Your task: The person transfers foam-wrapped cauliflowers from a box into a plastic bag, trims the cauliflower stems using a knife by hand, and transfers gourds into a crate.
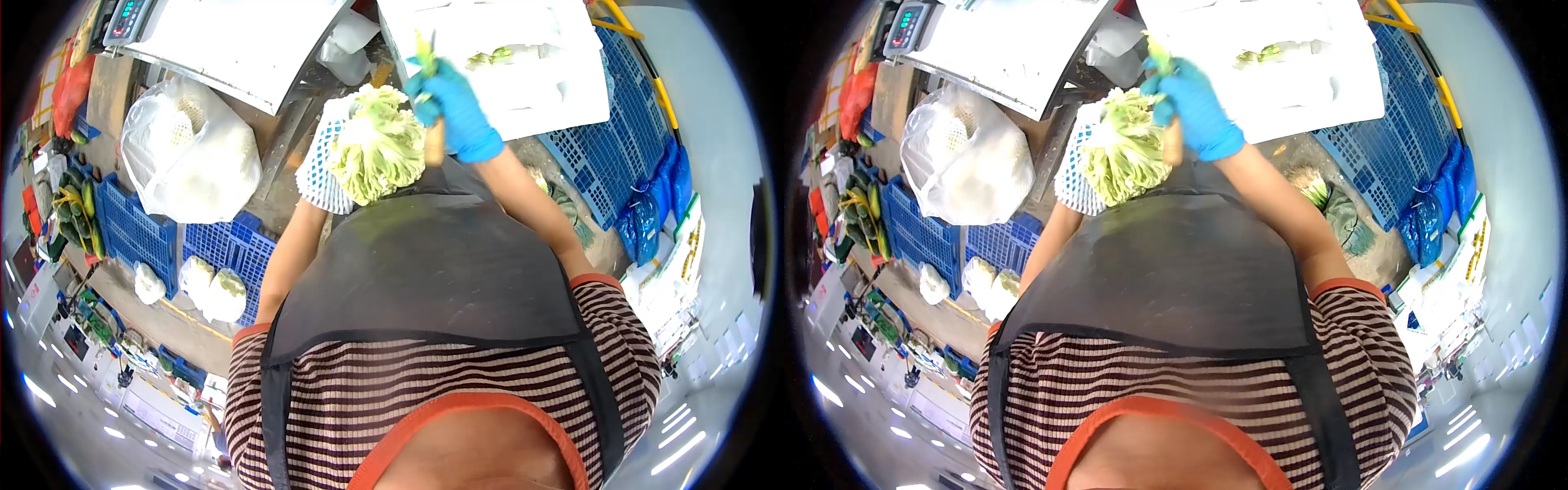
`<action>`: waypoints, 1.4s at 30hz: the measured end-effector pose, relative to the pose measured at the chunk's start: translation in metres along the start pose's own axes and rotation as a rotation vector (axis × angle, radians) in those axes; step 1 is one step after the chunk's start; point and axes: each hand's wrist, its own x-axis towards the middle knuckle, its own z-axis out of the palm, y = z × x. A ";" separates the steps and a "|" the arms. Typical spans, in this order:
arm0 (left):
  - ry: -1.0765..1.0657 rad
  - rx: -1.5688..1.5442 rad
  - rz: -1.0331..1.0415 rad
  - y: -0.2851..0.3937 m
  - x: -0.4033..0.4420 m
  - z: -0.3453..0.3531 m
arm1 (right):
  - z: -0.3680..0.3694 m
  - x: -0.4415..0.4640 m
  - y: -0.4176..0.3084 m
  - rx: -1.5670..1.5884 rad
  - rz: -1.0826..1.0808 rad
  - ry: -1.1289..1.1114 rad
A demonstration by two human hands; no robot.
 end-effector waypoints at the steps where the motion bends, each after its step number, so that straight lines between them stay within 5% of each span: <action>1: 0.106 0.157 0.058 -0.004 -0.005 -0.006 | -0.005 0.003 -0.015 0.062 -0.073 -0.021; 2: 0.025 -0.055 0.005 0.000 -0.003 -0.019 | -0.027 0.017 -0.029 -0.003 -0.122 -0.077; 3: 0.171 0.008 0.039 0.004 -0.006 0.016 | -0.033 0.018 -0.049 -0.075 -0.164 -0.075; 5: 0.461 0.129 0.112 0.009 -0.012 0.120 | -0.051 0.022 -0.073 -0.827 -0.195 0.002; 6: -0.022 -0.365 -0.101 0.023 -0.002 0.050 | -0.087 0.041 -0.065 -1.219 -0.488 -0.030; 7: -0.161 -0.274 -0.061 0.023 0.005 0.045 | -0.089 0.048 -0.065 -1.598 -0.797 -0.058; 8: -0.300 -0.177 -0.022 0.027 0.011 0.041 | -0.094 0.047 -0.065 -1.263 -0.382 -0.002; 11: -0.138 -0.011 0.021 0.026 0.011 0.043 | -0.076 0.066 -0.062 -0.950 0.186 -0.226; 13: -0.038 0.081 0.031 0.017 0.012 0.046 | -0.083 0.088 -0.006 -1.017 -0.678 -0.727; 14: -0.018 0.111 0.035 0.013 0.013 0.048 | -0.081 0.094 0.007 -0.969 -0.727 -0.814; 18: -0.009 0.235 0.037 0.010 0.006 0.048 | -0.065 0.065 -0.009 -0.791 -0.015 -0.861; 22: -0.041 0.358 0.016 0.018 -0.009 0.041 | -0.065 0.046 -0.037 -0.596 0.377 -0.957; 24: -0.020 0.346 0.005 0.017 -0.027 0.034 | -0.063 0.045 -0.061 -0.601 0.370 -0.906; 25: -0.008 0.321 -0.003 0.015 -0.037 0.028 | -0.038 0.031 -0.087 -0.611 0.455 -0.548; 27: 0.010 0.227 -0.025 0.003 -0.054 0.013 | -0.038 0.042 -0.104 -0.804 0.049 -0.517; 29: 0.047 0.070 -0.011 -0.006 -0.070 0.013 | 0.014 0.019 -0.144 -0.814 -0.109 -0.458; 32: 0.095 -0.399 0.159 -0.014 -0.095 0.050 | 0.028 0.003 -0.133 -1.070 -0.099 -0.536; 33: 0.177 -0.198 0.292 -0.012 -0.106 0.067 | 0.020 -0.008 -0.118 -1.196 -0.097 -0.599; 36: 0.407 0.287 0.605 -0.014 -0.133 0.083 | 0.034 -0.042 -0.107 -1.049 0.383 -0.869; 37: 0.348 0.127 0.583 -0.009 -0.136 0.077 | 0.049 -0.042 -0.119 -0.957 0.538 -0.968; 39: 0.221 -0.201 0.537 0.009 -0.142 0.062 | 0.020 -0.002 -0.134 -0.825 0.370 -0.919; 42: 0.292 0.104 0.623 0.049 -0.128 0.035 | 0.052 0.045 -0.098 -0.563 -0.011 -0.478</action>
